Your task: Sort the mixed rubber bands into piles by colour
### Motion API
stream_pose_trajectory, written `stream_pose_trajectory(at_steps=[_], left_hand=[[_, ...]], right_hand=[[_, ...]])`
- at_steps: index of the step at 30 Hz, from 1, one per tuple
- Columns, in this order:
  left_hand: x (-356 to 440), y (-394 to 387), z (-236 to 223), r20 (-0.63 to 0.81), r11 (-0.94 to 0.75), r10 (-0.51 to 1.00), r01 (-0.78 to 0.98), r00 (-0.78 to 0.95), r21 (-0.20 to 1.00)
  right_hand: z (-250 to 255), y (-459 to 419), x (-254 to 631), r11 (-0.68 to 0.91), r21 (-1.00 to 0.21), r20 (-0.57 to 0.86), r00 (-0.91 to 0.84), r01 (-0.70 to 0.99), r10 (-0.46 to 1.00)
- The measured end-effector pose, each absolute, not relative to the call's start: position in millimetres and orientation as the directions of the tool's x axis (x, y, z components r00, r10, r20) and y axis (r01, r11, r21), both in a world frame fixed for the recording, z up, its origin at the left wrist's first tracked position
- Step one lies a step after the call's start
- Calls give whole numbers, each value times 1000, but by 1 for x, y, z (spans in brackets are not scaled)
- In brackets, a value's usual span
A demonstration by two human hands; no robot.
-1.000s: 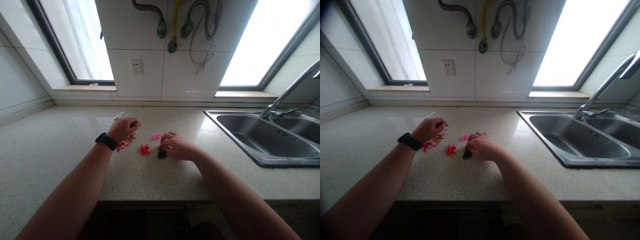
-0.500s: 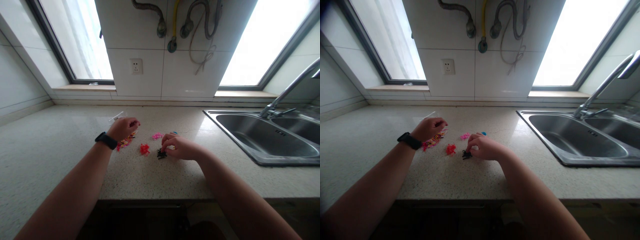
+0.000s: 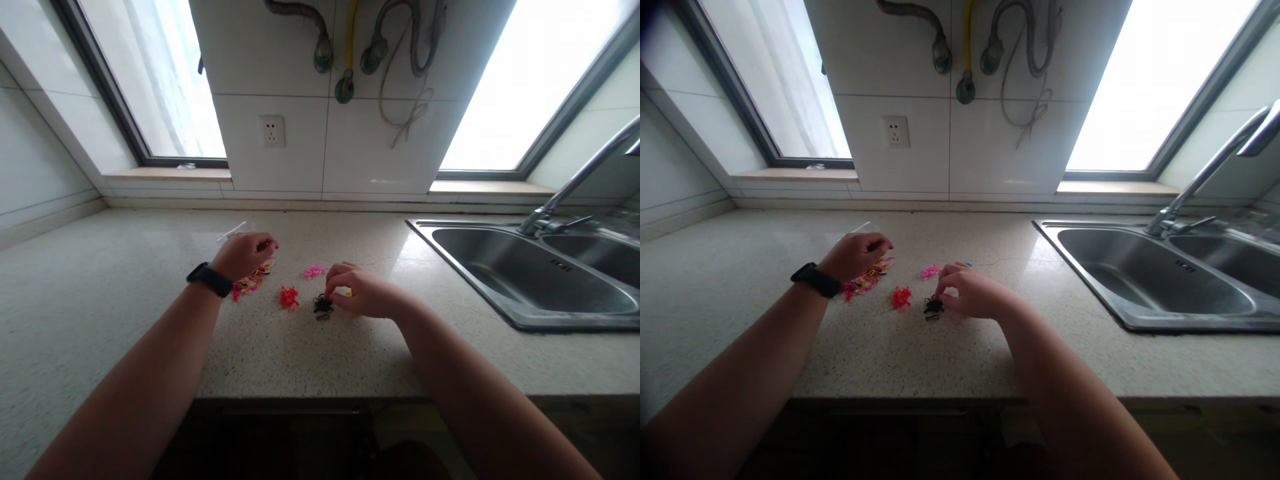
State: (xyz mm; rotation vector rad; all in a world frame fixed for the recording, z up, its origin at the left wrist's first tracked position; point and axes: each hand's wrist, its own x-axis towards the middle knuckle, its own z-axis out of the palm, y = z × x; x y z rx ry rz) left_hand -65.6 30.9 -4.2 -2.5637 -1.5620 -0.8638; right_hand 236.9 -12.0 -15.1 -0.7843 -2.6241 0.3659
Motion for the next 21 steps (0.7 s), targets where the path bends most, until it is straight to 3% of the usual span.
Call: stream_pose_trajectory(at_steps=[13, 21], left_hand=[[-84, 31, 5, 513, -443, 822, 844, 248, 303], [-101, 39, 7, 425, -424, 857, 867, 291, 263]], right_hand=[[-16, -3, 254, 760, -350, 385, -655, 548, 650], [-11, -4, 258, 735, -349, 404, -614, 581, 677]])
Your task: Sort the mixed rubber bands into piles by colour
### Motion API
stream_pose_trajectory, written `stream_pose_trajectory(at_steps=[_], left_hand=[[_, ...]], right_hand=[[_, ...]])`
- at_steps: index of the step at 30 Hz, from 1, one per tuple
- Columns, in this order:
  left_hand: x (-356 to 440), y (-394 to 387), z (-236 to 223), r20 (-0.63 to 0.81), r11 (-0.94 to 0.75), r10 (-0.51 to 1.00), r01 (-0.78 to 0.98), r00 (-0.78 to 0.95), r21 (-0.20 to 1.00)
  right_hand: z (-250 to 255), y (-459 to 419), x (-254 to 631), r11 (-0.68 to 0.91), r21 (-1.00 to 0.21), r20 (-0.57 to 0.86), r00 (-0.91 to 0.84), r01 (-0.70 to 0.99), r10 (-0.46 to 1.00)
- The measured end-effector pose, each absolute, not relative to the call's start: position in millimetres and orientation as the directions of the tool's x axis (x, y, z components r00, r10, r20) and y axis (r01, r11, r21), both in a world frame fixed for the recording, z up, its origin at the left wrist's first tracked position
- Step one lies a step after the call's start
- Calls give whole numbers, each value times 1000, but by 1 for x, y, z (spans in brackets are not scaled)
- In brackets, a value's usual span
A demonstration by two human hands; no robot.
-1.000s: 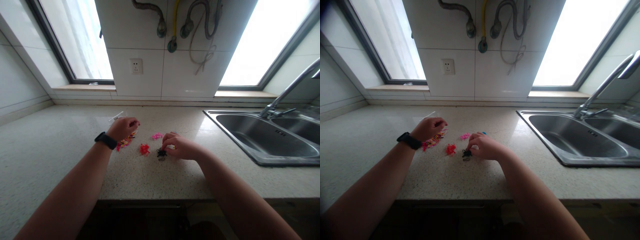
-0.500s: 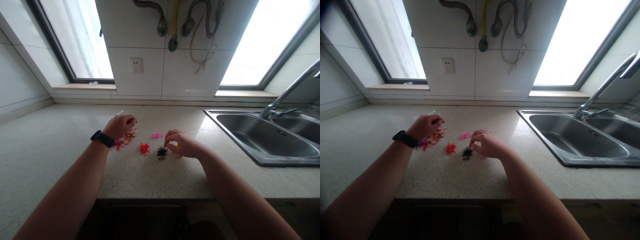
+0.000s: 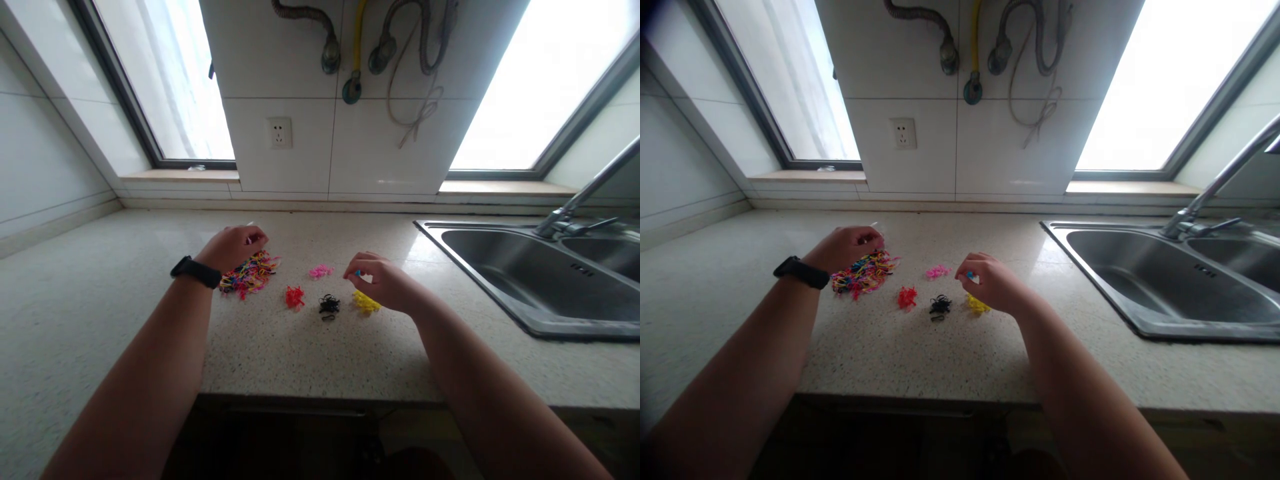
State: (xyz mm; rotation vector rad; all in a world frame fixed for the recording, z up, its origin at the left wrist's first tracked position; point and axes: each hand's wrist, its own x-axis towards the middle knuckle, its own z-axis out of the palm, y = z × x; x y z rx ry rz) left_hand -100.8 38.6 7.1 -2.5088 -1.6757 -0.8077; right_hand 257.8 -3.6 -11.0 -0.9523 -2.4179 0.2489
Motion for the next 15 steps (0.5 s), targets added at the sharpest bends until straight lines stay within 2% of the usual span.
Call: stream_pose_trajectory(at_steps=[7, 15], left_hand=[[-111, 49, -4, 205, -496, 867, 832, 455, 251], [-105, 56, -14, 110, -523, 852, 829, 511, 200]], right_hand=[[-12, -2, 259, 709, -348, 393, -591, 614, 705], [-11, -3, 258, 706, -354, 376, -597, 614, 708]])
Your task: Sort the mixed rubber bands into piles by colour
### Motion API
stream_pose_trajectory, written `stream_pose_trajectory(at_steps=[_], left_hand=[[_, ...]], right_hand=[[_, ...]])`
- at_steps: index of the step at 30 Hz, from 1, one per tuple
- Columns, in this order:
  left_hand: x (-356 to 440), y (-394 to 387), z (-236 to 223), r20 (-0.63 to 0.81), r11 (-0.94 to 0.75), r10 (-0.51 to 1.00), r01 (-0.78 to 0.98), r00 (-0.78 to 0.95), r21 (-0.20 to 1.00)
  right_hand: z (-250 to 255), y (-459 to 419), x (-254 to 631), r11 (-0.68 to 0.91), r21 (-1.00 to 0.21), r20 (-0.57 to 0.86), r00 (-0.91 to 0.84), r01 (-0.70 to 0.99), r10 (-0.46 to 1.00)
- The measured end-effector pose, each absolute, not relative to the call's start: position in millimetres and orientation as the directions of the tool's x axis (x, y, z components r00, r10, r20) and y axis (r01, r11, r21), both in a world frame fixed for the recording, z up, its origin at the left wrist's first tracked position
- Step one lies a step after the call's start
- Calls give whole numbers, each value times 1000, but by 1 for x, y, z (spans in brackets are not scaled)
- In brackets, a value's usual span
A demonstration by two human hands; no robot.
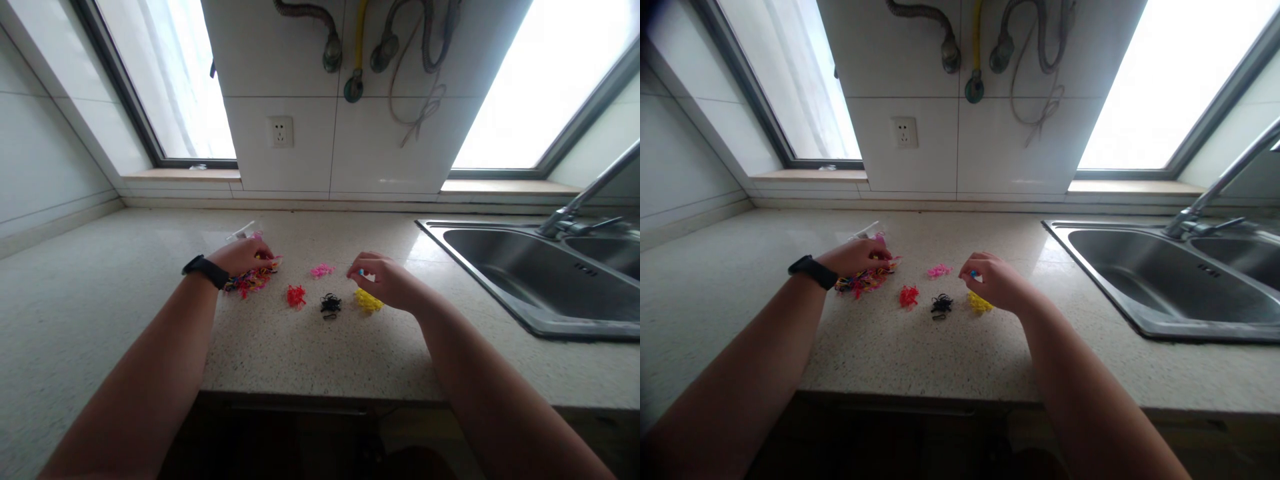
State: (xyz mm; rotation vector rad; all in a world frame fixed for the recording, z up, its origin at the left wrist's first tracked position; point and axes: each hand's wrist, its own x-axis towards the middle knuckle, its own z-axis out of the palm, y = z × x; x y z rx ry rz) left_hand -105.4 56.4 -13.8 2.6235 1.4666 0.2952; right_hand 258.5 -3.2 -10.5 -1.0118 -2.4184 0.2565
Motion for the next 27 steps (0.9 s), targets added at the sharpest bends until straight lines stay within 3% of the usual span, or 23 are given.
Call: stream_pose_trajectory(at_steps=[13, 27], left_hand=[[-97, 61, -20, 64, -550, 834, 821, 548, 154], [-95, 59, -22, 92, -487, 873, 844, 479, 225]], right_hand=[[-11, -2, 257, 709, -353, 381, -598, 611, 705], [-12, -2, 258, 703, -350, 363, -602, 619, 711]])
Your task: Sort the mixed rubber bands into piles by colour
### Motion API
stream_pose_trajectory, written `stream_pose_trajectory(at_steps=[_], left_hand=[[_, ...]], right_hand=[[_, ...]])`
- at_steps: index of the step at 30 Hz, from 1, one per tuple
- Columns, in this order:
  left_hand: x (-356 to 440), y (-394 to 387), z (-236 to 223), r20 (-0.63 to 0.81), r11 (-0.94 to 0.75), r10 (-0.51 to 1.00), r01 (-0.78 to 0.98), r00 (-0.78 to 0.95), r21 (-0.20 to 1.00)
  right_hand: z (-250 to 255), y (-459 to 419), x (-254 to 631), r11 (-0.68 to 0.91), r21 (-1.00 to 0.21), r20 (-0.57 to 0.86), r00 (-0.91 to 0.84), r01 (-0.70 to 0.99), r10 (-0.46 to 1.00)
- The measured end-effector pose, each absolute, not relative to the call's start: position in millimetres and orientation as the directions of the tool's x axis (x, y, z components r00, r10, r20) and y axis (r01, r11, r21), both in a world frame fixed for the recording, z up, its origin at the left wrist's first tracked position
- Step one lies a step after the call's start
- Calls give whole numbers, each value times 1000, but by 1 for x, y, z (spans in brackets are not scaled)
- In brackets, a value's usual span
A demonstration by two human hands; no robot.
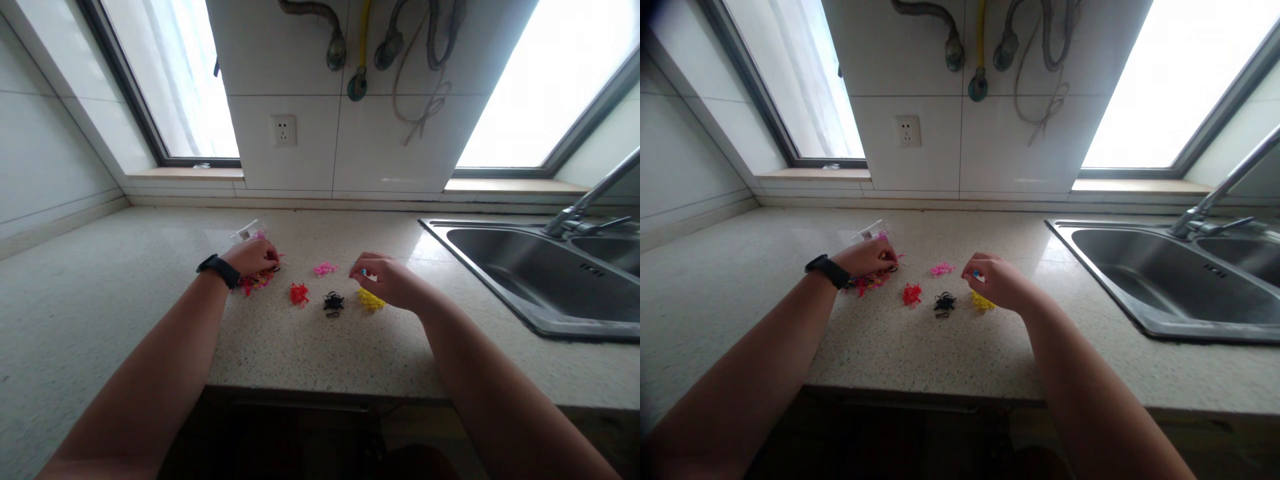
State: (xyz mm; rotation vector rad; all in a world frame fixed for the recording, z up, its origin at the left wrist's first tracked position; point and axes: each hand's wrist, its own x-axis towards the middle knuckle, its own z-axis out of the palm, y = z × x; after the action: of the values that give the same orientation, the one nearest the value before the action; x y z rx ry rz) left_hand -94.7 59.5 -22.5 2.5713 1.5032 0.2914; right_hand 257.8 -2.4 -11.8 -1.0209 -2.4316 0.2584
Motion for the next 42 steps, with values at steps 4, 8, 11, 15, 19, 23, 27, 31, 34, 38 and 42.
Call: stream_pose_trajectory(at_steps=[4, 8, 11, 15, 19, 23, 27, 31, 34, 38, 42], left_hand=[[-94, 57, -21, 124, -484, 875, 842, 468, 237], [-92, 57, -21, 170, -471, 882, 834, 439, 288], [-91, 58, -21, 204, -453, 891, 817, 406, 357], [-87, 57, -21, 254, -430, 903, 753, 347, 498], [-75, 49, -16, 267, -412, 909, 595, 320, 690], [-50, 34, -11, 270, -384, 911, 403, 311, 831], [-26, 21, -10, 241, -344, 895, 237, 374, 909], [-14, 13, -12, 236, -336, 875, 180, 422, 925], [-10, 10, -12, 236, -314, 870, 117, 433, 942], [-4, 6, -11, 250, -292, 865, 32, 436, 956], [5, -1, -9, 236, -265, 860, 1, 453, 964]], right_hand=[[-12, -2, 258, 704, -353, 360, -604, 617, 711], [-12, -2, 259, 706, -354, 362, -606, 613, 708], [-13, -2, 260, 703, -354, 361, -604, 616, 711], [-12, -3, 260, 698, -358, 357, -599, 621, 716], [-11, -5, 257, 705, -375, 364, -603, 603, 709], [-12, -7, 252, 712, -404, 387, -598, 574, 702], [-13, -8, 247, 720, -424, 435, -574, 549, 694], [-13, -9, 243, 724, -446, 482, -541, 526, 690], [-12, -10, 242, 712, -475, 497, -510, 517, 702], [-12, -12, 241, 696, -519, 518, -466, 496, 717], [-11, -13, 237, 684, -576, 545, -415, 447, 729]])
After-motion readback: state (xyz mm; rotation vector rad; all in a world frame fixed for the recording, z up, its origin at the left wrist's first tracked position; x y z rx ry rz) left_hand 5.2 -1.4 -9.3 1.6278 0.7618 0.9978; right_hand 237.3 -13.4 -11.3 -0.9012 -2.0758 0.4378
